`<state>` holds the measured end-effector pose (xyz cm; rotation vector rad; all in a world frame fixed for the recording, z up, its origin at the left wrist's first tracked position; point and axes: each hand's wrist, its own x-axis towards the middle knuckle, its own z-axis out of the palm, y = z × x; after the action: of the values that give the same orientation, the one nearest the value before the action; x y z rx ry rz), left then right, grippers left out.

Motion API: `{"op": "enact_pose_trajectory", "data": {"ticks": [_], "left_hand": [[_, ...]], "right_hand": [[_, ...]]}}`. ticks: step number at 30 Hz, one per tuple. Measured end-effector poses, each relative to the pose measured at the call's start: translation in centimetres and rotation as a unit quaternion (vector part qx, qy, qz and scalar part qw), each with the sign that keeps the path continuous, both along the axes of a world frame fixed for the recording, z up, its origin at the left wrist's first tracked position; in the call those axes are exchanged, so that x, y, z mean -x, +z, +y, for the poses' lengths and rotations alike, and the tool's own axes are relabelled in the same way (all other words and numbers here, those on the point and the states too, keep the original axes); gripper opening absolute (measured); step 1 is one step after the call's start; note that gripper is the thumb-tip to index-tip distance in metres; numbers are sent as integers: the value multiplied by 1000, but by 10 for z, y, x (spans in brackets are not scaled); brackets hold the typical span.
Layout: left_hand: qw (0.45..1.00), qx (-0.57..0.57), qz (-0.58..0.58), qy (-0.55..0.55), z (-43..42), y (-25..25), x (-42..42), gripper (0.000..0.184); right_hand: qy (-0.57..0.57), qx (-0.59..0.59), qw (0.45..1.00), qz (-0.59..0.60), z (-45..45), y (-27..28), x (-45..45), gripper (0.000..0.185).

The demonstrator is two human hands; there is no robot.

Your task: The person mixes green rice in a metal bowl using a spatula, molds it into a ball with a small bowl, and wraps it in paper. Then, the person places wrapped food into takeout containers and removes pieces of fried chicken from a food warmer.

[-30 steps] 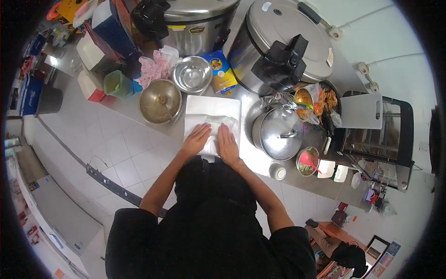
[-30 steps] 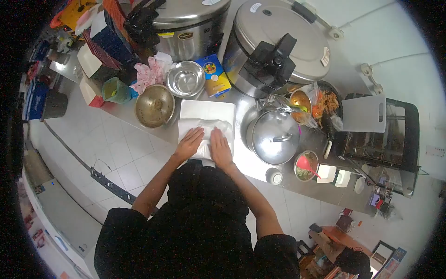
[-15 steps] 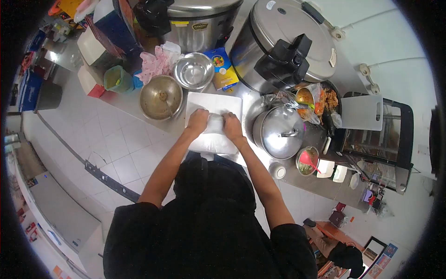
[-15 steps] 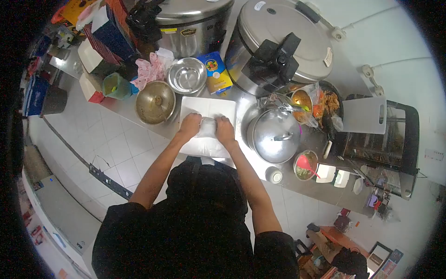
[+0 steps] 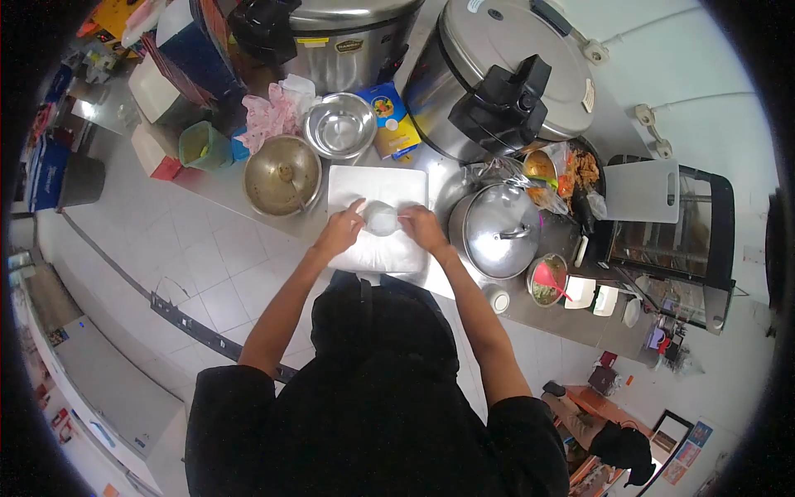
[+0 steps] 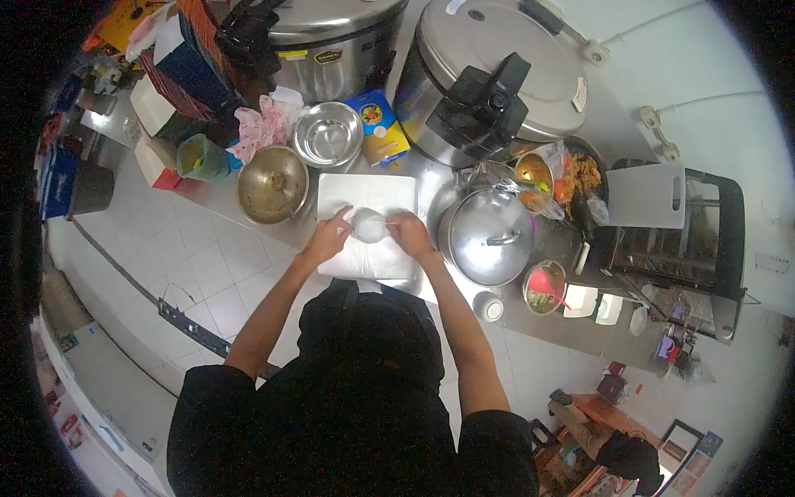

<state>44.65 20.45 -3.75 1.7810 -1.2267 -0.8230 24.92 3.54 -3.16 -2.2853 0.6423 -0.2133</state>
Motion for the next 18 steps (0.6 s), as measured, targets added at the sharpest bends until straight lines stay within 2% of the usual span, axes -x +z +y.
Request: {"op": "enact_pose_trajectory", "data": {"ticks": [1, 2, 4, 5, 7, 8, 10, 11, 12, 14, 15, 16, 18], "left_hand": [[1000, 3, 0, 5, -6, -4, -3, 50], [1000, 3, 0, 3, -10, -6, -5, 50], [995, -62, -69, -35, -18, -8, -7, 46], [995, -61, -68, -40, -20, -9, -2, 46], [974, 5, -222, 36, -22, -6, 15, 38], [975, 9, -220, 25, -22, -6, 18, 38], [969, 122, -207, 63, -21, -15, 24, 31], [996, 21, -47, 71, -11, -20, 28, 36], [997, 25, -44, 53, -3, -22, 27, 36], [996, 64, 29, 46, 3, -27, 28, 46], [964, 17, 256, 65, 6, -15, 30, 49], [880, -46, 466, 83, 9, 2, 31, 53], [823, -90, 560, 45, 20, 10, 34, 53]], "right_hand": [[-30, -89, 992, 84, -4, 4, -5, 22], [-32, -89, 992, 84, -2, 3, -10, 22], [-54, 1, 998, 16, 5, -5, -19, 32], [-59, 1, 998, 18, 12, -9, -21, 32], [-80, 221, 969, 71, 30, 5, -25, 39], [-91, 221, 968, 75, 33, 8, -23, 39], [-50, 53, 996, 41, 33, 11, -16, 36], [-77, -107, 991, -11, 37, 14, -9, 33], [-91, -165, 982, -18, 41, 11, -3, 29], [-151, -293, 937, -117, 55, -15, 10, 23], [-191, -384, 892, -143, 63, -7, 13, 20], [-225, -470, 836, -172, 70, 2, 13, 18], [-222, -338, 901, -159, 84, -1, 16, 19]]}}
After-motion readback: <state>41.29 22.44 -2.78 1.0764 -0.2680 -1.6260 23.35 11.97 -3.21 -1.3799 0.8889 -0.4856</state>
